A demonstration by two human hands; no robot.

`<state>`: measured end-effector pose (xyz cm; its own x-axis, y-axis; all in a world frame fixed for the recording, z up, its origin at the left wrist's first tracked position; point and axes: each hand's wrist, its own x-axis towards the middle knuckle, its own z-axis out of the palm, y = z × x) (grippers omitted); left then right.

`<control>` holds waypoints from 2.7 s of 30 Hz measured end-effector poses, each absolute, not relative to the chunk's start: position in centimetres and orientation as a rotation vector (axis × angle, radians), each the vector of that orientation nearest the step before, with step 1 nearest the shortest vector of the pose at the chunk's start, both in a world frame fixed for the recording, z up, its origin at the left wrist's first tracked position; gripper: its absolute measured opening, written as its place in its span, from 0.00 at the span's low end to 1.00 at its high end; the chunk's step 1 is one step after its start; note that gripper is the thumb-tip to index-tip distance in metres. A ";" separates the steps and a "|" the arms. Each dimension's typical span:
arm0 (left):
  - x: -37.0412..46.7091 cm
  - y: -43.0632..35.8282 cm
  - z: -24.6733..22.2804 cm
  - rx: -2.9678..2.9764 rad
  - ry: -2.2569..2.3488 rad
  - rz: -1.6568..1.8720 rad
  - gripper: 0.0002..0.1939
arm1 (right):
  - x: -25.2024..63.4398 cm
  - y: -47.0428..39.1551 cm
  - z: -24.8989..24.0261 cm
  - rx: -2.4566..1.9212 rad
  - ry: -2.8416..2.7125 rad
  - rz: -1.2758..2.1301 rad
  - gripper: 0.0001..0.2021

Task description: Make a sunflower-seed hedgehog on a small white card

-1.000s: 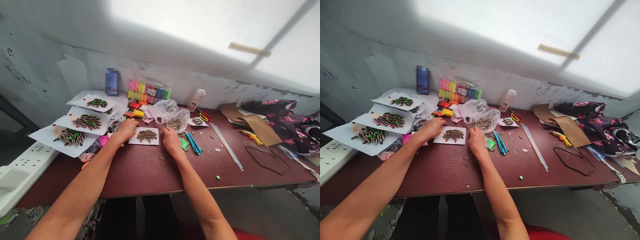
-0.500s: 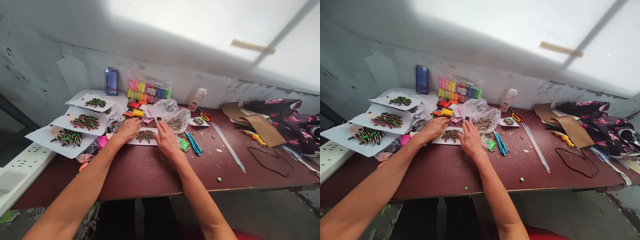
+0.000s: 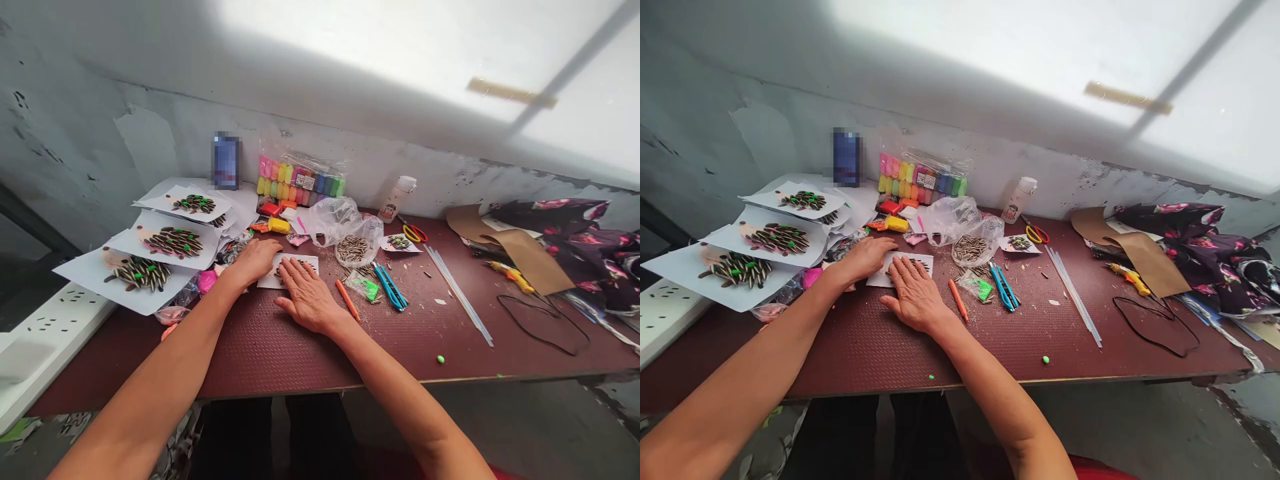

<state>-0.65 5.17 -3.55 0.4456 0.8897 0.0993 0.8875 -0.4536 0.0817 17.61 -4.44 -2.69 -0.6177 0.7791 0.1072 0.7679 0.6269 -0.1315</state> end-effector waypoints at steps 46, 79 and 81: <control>-1.0 5.8 -4.5 2.621 1.606 0.199 0.27 | 16.9 -3.8 -2.2 -1.317 -2.700 0.070 0.32; -1.2 5.9 -3.4 2.567 1.727 0.281 0.17 | 25.5 -3.0 2.2 -2.436 -2.096 0.034 0.19; -1.2 5.8 -3.3 2.541 1.756 0.314 0.18 | 25.9 -3.0 2.4 -2.484 -2.063 0.053 0.19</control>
